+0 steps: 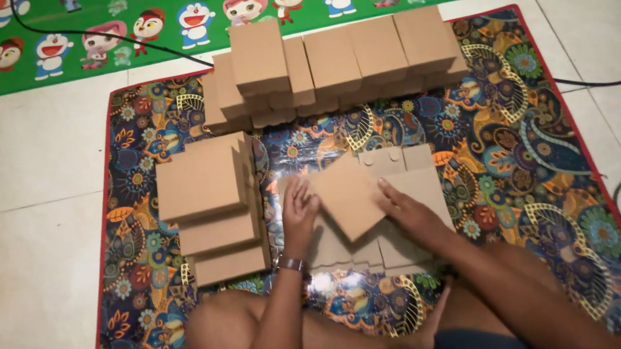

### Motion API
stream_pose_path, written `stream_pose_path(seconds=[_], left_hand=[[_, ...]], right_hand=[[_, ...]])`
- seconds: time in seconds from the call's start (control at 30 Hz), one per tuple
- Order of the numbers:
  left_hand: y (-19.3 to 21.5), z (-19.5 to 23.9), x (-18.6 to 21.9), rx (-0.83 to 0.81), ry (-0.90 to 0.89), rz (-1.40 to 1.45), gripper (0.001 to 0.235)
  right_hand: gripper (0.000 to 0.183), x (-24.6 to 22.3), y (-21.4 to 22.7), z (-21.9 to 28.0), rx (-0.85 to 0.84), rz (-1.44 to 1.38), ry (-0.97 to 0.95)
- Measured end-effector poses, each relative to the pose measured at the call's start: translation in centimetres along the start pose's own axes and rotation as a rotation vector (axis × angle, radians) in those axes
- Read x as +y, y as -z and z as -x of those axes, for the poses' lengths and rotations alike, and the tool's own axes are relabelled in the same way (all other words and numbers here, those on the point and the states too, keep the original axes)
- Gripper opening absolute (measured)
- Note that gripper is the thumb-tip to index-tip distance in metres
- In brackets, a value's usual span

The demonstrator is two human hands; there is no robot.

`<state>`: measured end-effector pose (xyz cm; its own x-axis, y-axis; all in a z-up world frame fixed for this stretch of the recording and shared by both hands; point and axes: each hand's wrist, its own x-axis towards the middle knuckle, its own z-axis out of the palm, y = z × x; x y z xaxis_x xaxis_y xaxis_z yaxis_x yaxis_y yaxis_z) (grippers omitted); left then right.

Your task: Folding flat cardboard templates into boxes and stacking them.

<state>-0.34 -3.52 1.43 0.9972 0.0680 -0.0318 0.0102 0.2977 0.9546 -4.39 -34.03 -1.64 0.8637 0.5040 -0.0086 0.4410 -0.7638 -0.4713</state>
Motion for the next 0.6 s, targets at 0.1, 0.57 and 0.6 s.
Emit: stream_pose_path(seconds=[0.1, 0.57, 0.6], left_hand=[[-0.8, -0.2, 2.1, -0.009, 0.007, -0.01, 0.068], [1.7, -1.4, 0.7, 0.0, -0.008, -0.563, 0.041], [2.0, -1.6, 0.3, 0.015, 0.009, -0.568, 0.039]], right_hand=[[0.053, -4.1, 3.1, -3.2, 0.631, 0.102, 0.133], [0.054, 1.6, 14.1, -27.6, 0.71, 0.334, 0.185], [0.055, 2.0, 13.9, -28.5, 0.653, 0.349, 0.151]])
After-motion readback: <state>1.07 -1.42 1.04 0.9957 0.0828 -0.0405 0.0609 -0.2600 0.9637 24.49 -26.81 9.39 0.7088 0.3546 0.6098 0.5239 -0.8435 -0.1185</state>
